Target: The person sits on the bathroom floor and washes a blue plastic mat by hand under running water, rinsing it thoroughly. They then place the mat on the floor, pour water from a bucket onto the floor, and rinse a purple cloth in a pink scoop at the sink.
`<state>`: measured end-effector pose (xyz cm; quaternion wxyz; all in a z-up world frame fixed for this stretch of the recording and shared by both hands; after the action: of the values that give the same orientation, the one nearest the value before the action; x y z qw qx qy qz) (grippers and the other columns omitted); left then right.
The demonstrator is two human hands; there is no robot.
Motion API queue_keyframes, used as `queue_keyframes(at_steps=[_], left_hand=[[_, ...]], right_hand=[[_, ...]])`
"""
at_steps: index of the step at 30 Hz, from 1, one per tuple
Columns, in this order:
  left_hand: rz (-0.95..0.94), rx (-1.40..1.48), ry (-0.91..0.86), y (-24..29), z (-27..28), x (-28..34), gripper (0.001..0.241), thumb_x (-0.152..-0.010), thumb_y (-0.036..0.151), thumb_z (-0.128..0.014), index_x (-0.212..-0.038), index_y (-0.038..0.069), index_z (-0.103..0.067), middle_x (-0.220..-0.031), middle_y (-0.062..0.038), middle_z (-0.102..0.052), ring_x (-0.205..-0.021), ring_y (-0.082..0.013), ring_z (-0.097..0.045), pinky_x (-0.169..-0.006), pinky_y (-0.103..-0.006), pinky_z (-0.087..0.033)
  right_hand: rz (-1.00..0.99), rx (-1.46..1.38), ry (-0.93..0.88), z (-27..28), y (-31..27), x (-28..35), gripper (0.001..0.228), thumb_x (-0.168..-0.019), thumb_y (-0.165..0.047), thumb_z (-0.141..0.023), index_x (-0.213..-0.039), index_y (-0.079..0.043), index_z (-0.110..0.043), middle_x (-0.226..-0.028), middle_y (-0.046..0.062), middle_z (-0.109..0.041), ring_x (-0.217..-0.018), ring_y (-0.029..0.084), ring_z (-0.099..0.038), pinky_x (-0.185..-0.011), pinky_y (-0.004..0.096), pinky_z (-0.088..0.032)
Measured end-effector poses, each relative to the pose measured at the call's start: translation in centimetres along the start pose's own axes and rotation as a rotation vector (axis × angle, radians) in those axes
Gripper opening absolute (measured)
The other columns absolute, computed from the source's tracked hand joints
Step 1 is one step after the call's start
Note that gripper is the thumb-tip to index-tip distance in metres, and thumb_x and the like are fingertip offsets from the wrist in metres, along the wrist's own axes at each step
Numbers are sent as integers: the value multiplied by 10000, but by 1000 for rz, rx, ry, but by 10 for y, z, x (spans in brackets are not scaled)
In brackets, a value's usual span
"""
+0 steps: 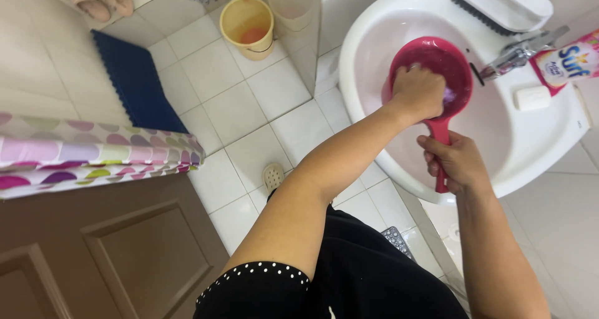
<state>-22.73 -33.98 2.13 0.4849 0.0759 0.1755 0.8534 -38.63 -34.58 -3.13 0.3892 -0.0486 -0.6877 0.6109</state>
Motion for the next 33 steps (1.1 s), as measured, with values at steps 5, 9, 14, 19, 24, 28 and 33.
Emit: queue_keyframes(at_steps=[5,9,14,19,24,28,33], left_hand=[[11,159,203,-14,52,6,352,-692,178,-709,-1041,145,-744,-1156,-162,-679,-1178,-436,-595,-885,-608,-518],[33,265,353,-58,82,5,527,-713,177,-717,-1229,111,-630,-1349,-247,-586,-1057,-528,-658,-794,-489,-636],[154,456,453,-190,112,38,531,-751,161,-710,-1265,102,-587,-1109,-140,-781,-1070,-334,-750,-916,-461,-587],[281,531,637,-367,134,131,724,-589,177,-832,-1278,125,-619,-1158,-118,-748,-1086,-304,-712,-946,-377,-549],[527,1086,758,-502,151,243,604,-672,10,-840,-1198,33,-544,-1039,-111,-724,-924,-217,-748,-815,-340,-644],[599,1025,842,-566,169,300,402,-749,73,-849,-1097,-2,-663,-983,-83,-768,-865,-167,-762,-813,-292,-607],[478,1340,951,-653,146,329,147,-891,82,-761,-976,-21,-699,-855,-71,-727,-739,-148,-687,-742,-323,-567]], right_hand=[[65,72,-52,-17,-51,32,134,-934,-105,-715,-985,-14,-630,-682,35,-572,-466,123,-470,-419,271,-362],[125,135,-135,-51,-96,48,113,-990,-103,-663,-1051,-15,-626,-732,52,-582,-501,127,-489,-446,266,-386],[116,200,-298,-141,-110,32,170,-963,-28,-584,-1127,4,-615,-789,86,-610,-518,132,-530,-473,260,-436],[80,241,-502,-284,-77,-18,197,-910,36,-574,-1105,65,-579,-801,122,-622,-517,156,-554,-479,280,-493],[-44,200,-599,-462,-46,-41,105,-869,39,-620,-958,44,-564,-747,162,-616,-514,217,-591,-422,342,-487],[-78,143,-644,-529,-38,-29,80,-873,42,-602,-931,27,-548,-738,153,-619,-520,196,-580,-422,328,-468],[22,96,-688,-548,-57,0,71,-872,26,-586,-933,-1,-559,-717,115,-621,-510,157,-560,-437,303,-461]])
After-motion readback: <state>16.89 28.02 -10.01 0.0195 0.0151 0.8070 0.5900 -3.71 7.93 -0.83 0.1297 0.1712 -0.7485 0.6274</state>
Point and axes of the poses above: each hand's wrist, its own x-axis away from the middle knuckle, its own z-axis out of the back of the hand, y = z × x, the point moved 8 cm from there along -x, towards the middle knuckle
